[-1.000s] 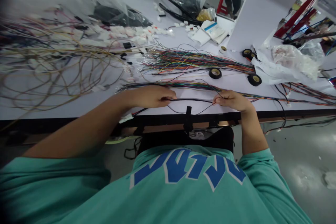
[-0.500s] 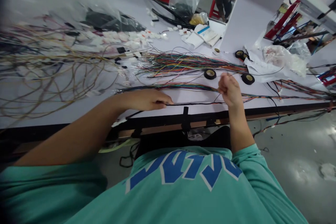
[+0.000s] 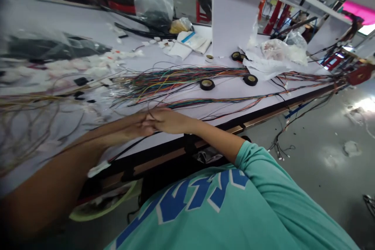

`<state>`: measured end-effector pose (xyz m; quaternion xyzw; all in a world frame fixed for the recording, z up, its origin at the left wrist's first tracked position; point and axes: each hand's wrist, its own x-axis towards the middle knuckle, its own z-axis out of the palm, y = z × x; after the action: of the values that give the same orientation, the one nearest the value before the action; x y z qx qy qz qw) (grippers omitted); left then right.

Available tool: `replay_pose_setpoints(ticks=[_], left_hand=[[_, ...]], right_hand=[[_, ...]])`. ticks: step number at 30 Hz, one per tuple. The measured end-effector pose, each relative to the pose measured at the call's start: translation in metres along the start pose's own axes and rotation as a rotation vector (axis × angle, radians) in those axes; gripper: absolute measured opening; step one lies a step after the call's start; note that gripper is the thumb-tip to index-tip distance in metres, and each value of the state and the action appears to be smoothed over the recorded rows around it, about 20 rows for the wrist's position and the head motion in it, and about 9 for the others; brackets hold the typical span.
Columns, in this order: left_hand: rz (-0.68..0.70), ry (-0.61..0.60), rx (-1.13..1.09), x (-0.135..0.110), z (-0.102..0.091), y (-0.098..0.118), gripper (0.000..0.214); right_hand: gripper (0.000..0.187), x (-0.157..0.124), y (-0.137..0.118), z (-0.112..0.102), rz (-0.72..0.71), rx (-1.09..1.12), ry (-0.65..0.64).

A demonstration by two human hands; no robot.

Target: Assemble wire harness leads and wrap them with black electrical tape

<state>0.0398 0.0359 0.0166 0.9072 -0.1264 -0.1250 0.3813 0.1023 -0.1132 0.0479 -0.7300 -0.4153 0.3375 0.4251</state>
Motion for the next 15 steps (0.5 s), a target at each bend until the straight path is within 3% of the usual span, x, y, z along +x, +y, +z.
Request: replay_pose_setpoints(ticks=[2, 4, 6, 8, 11, 15], left_hand=[[-0.011, -0.07, 0.169, 0.003, 0.001, 0.002, 0.09], [-0.049, -0.093, 0.317, 0.005, 0.004, 0.004, 0.082], [-0.037, -0.098, 0.397, 0.008, 0.007, 0.003, 0.072], [0.0, -0.096, 0.443, 0.009, 0.009, 0.001, 0.065], [0.028, -0.087, 0.472, 0.009, 0.01, -0.004, 0.066], [0.012, -0.053, 0.459, 0.008, 0.01, -0.01, 0.073]], right_hand=[[0.016, -0.006, 0.005, -0.017, 0.029, 0.306, 0.158], [0.023, -0.013, 0.01, -0.042, 0.032, 0.568, 0.422], [0.025, -0.021, 0.011, -0.07, -0.022, 0.736, 0.667], [0.025, -0.028, 0.007, -0.09, -0.068, 0.816, 0.804], [0.026, -0.029, -0.004, -0.088, -0.017, 0.83, 0.769], [0.024, -0.012, -0.014, -0.039, 0.038, 0.677, 0.4]])
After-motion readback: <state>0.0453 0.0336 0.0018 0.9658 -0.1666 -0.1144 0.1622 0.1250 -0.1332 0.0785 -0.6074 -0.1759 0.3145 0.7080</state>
